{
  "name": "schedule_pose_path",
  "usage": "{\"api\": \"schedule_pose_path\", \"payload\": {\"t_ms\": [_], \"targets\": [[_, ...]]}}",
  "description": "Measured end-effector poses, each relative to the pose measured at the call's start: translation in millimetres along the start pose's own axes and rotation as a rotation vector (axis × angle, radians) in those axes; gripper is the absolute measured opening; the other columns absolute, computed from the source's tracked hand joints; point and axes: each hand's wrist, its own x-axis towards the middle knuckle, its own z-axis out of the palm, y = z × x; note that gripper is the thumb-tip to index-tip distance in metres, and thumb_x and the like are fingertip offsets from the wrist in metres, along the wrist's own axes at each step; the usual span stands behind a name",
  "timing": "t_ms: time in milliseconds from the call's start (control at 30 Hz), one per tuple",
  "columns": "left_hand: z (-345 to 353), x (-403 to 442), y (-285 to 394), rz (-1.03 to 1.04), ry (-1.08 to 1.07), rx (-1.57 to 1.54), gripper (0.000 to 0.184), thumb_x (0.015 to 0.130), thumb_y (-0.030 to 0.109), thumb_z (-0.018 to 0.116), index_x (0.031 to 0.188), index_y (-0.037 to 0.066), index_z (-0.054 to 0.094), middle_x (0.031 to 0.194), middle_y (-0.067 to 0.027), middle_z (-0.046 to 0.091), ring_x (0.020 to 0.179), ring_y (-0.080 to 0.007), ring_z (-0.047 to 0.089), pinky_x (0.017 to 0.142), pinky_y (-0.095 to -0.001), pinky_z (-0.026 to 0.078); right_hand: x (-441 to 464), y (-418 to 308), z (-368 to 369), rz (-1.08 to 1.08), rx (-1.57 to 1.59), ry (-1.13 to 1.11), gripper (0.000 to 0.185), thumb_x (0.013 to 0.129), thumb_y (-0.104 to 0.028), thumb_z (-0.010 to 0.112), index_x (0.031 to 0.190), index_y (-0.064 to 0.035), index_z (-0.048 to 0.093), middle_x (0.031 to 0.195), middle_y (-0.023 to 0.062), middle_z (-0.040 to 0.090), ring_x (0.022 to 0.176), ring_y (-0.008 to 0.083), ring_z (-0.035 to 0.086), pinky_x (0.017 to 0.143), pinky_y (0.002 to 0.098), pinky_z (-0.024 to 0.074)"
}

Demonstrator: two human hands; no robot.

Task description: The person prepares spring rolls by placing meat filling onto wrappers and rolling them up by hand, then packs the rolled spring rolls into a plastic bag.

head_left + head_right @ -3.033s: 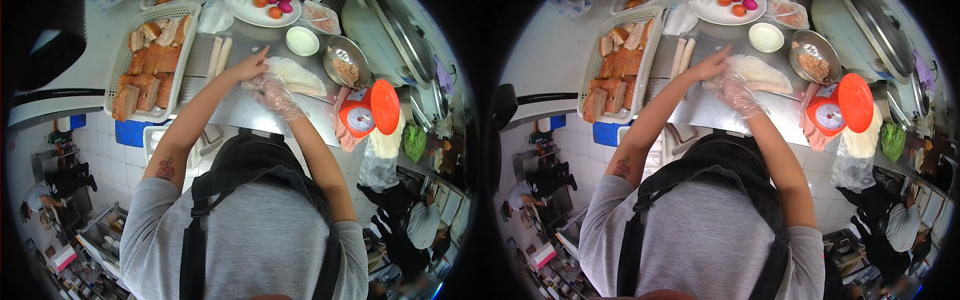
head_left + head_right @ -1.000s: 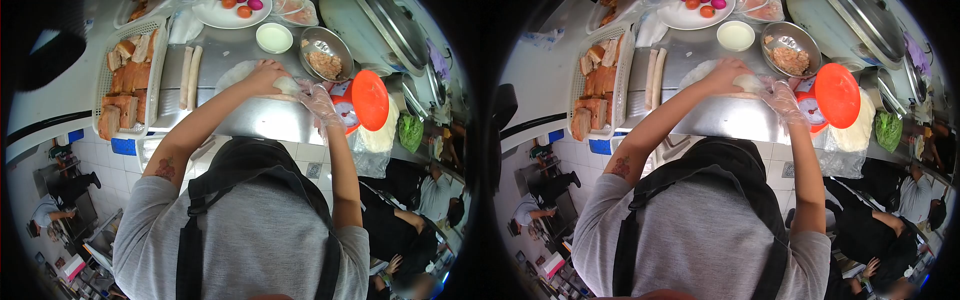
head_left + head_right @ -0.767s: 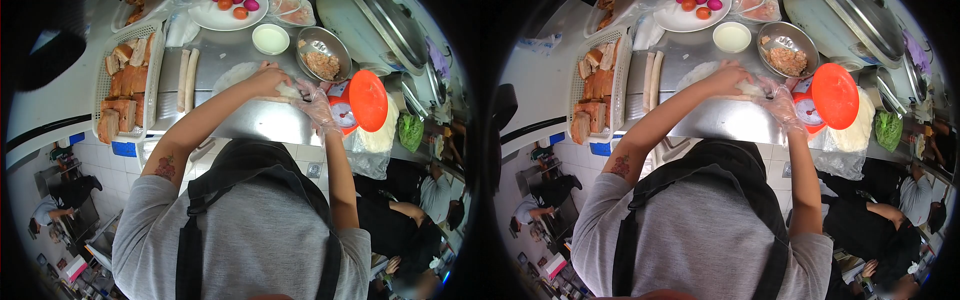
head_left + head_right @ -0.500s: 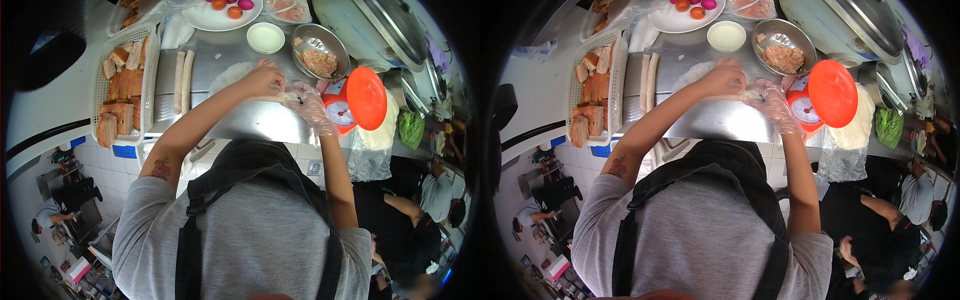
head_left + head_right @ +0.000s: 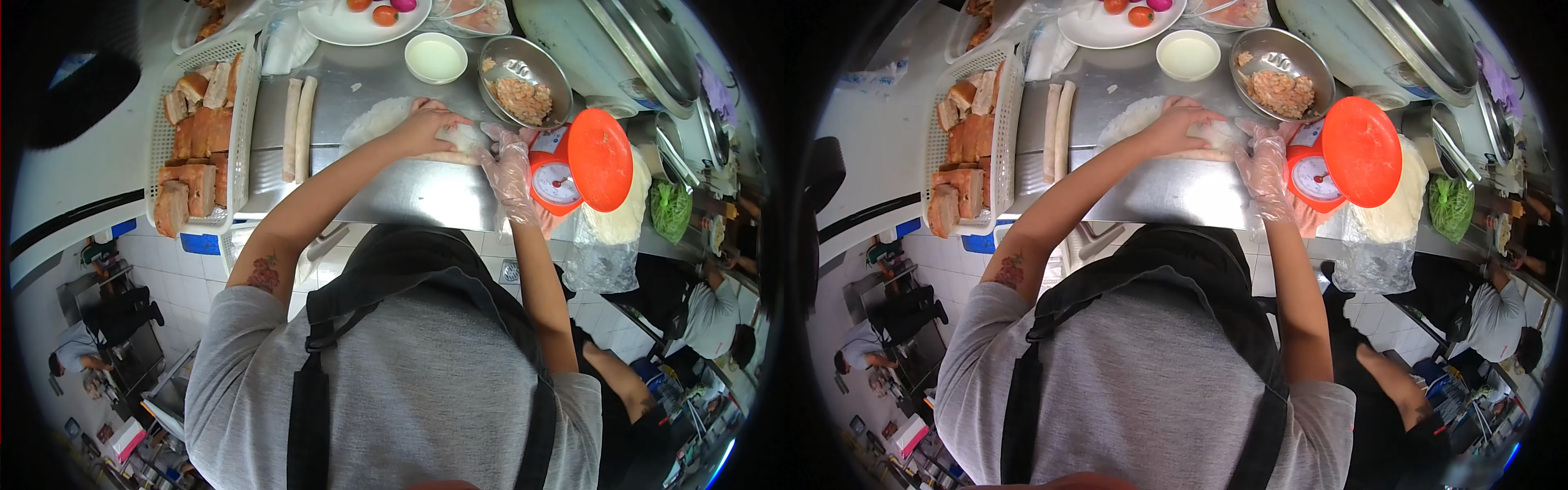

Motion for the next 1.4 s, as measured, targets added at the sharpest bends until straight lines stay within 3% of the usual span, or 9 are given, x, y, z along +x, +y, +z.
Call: {"api": "schedule_pose_path", "payload": {"t_ms": [133,433,533,633,733,933,1200,1300,1400], "targets": [[-2.4,0.0,-6.6,0.061,-0.055,-0.087,0.077,0.080,0.018,0.078,0.151,0.026,0.050,0.119,0.0008,0.069,0.120,-0.0260,0.051,0.114,-0.0440,0.028,6.4,-6.7,2.0,-0.308,-0.109,-0.062,0.031,0.087,-0.024,0.071,0.114,-0.0084,0.071,0.107,0.0187,0.069,0.106,0.0379,0.063,0.093,0.0495,0.0478],[-26.6,10.4,-15.6,0.088,-0.299,-0.096,0.109,0.069,0.003,0.081,0.162,0.027,0.030,0.132,0.0040,0.065,0.128,-0.0276,0.049,0.121,-0.0432,0.028,51.0,-7.5,-4.9,-0.189,-0.133,-0.793,0.043,0.083,-0.025,0.077,0.121,-0.0055,0.070,0.115,0.0226,0.069,0.109,0.0398,0.065,0.095,0.0466,0.0505],[-27.6,10.6,-19.3,0.112,-0.291,-0.088,0.108,0.070,0.004,0.081,0.162,0.028,0.030,0.133,0.0032,0.065,0.128,-0.0280,0.049,0.120,-0.0437,0.028,50.5,-19.8,-6.2,-0.045,-0.137,-0.811,0.044,0.081,-0.025,0.078,0.120,-0.0046,0.070,0.114,0.0228,0.069,0.106,0.0396,0.066,0.095,0.0456,0.0510],[-27.8,8.4,-20.6,0.118,-0.306,-0.076,0.107,0.071,0.007,0.080,0.162,0.029,0.030,0.133,0.0003,0.063,0.128,-0.0285,0.049,0.120,-0.0436,0.027,55.0,-39.6,-14.9,-0.068,-0.126,-0.849,0.039,0.082,-0.031,0.077,0.113,-0.0073,0.074,0.103,0.0211,0.070,0.098,0.0384,0.067,0.088,0.0478,0.0508],[-30.0,11.3,-22.8,0.115,-0.353,-0.067,0.104,0.073,0.011,0.079,0.162,0.029,0.029,0.133,-0.0027,0.061,0.128,-0.0290,0.048,0.120,-0.0430,0.027,46.0,-23.8,12.5,-0.282,-0.028,-0.672,0.041,0.081,-0.033,0.078,0.113,-0.0079,0.074,0.103,0.0205,0.070,0.098,0.0377,0.067,0.088,0.0477,0.0505],[-33.2,11.2,-25.0,0.161,-0.409,-0.054,0.101,0.074,0.010,0.076,0.162,0.028,0.031,0.137,-0.0028,0.058,0.133,-0.0295,0.044,0.121,-0.0430,0.026,36.5,-29.3,10.8,-0.278,-0.132,-0.621,0.042,0.078,-0.033,0.080,0.112,-0.0082,0.074,0.104,0.0193,0.070,0.099,0.0359,0.067,0.088,0.0479,0.0499],[-32.1,6.5,-20.4,0.180,-0.369,-0.037,0.102,0.068,0.001,0.074,0.160,0.026,0.036,0.142,-0.0011,0.058,0.137,-0.0293,0.043,0.121,-0.0439,0.027,41.3,-13.2,-20.7,0.089,-0.095,-0.795,0.043,0.076,-0.026,0.081,0.112,-0.0046,0.073,0.104,0.0216,0.070,0.101,0.0370,0.067,0.089,0.0441,0.0501],[-33.1,-4.3,-18.3,0.110,-0.231,-0.089,0.088,0.070,0.002,0.072,0.152,0.023,0.049,0.140,-0.0047,0.059,0.132,-0.0298,0.049,0.117,-0.0416,0.036,27.5,2.8,-23.0,0.139,-0.043,-0.705,0.043,0.076,-0.027,0.080,0.113,-0.0048,0.074,0.104,0.0210,0.071,0.099,0.0380,0.068,0.090,0.0444,0.0504],[-43.8,-42.4,-1.9,-0.039,0.135,-0.022,0.066,0.071,0.005,0.074,0.135,0.018,0.065,0.130,-0.0085,0.064,0.120,-0.0303,0.056,0.107,-0.0398,0.046,14.2,-5.1,-24.9,0.259,-0.011,-0.610,0.043,0.076,-0.028,0.081,0.112,-0.0051,0.074,0.103,0.0200,0.071,0.099,0.0377,0.067,0.091,0.0449,0.0501]]}}
